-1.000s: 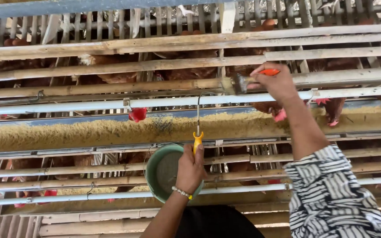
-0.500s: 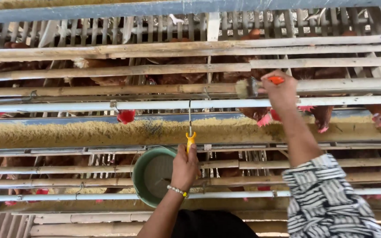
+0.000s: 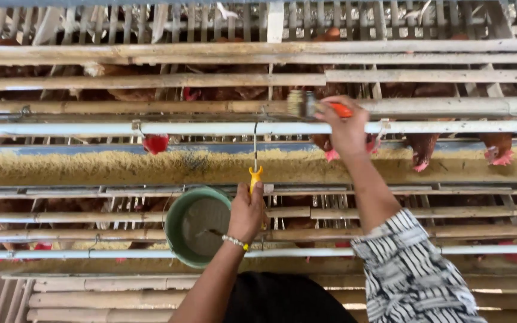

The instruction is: Applying a liquid substance, likely disinfectant or paint, to the wooden beams of a chicken coop using a brush and a scraper.

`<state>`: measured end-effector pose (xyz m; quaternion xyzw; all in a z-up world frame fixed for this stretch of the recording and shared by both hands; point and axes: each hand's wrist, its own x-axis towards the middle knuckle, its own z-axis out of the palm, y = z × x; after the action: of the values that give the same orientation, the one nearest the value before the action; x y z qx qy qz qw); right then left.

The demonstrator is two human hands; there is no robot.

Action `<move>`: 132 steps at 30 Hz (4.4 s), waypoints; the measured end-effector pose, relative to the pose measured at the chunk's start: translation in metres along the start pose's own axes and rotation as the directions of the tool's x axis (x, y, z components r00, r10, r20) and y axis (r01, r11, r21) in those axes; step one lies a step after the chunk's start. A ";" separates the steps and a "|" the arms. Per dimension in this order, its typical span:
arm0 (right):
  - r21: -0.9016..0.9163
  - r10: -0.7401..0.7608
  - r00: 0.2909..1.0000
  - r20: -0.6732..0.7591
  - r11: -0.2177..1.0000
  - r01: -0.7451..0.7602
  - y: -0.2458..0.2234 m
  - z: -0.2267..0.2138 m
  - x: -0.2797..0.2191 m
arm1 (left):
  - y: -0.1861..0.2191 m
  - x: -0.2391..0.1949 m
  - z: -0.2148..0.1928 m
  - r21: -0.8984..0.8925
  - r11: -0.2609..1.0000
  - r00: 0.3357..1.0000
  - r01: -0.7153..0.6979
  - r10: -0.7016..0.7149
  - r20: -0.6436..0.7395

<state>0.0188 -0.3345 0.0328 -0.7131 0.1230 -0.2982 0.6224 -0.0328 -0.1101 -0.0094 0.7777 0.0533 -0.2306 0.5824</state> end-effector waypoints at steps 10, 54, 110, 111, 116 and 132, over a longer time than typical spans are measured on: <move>0.115 0.174 0.942 -0.286 0.983 -0.146 0.009 -0.035 -0.042 | -0.021 -0.064 -0.062 -0.004 0.999 0.984 -0.032 0.031 -0.175; -0.451 -0.006 0.964 0.267 0.883 0.130 0.083 0.110 -0.332 | -0.239 -0.043 -0.195 0.275 0.959 0.955 0.071 -0.145 0.260; -0.107 -0.185 0.960 0.212 0.972 0.211 -0.008 0.310 0.035 | -0.074 0.032 -0.191 -0.055 0.991 0.968 -0.126 0.110 -0.225; -0.103 -0.188 0.961 0.204 0.972 0.213 -0.001 0.308 0.036 | -0.071 0.036 -0.193 -0.048 0.990 0.968 -0.131 0.117 -0.223; -0.366 0.007 0.987 0.162 0.929 0.053 0.003 0.263 0.045 | -0.047 0.044 -0.207 0.015 0.994 0.970 -0.109 0.110 -0.217; -0.356 0.009 0.898 0.441 0.920 0.166 -0.047 0.287 0.069 | -0.049 0.071 -0.177 0.014 0.991 0.975 -0.132 0.132 -0.176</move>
<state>0.2298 -0.1290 0.0833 -0.8740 0.0079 -0.1273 0.4689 0.0651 0.0567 -0.0446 0.7975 0.0528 -0.1216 0.5886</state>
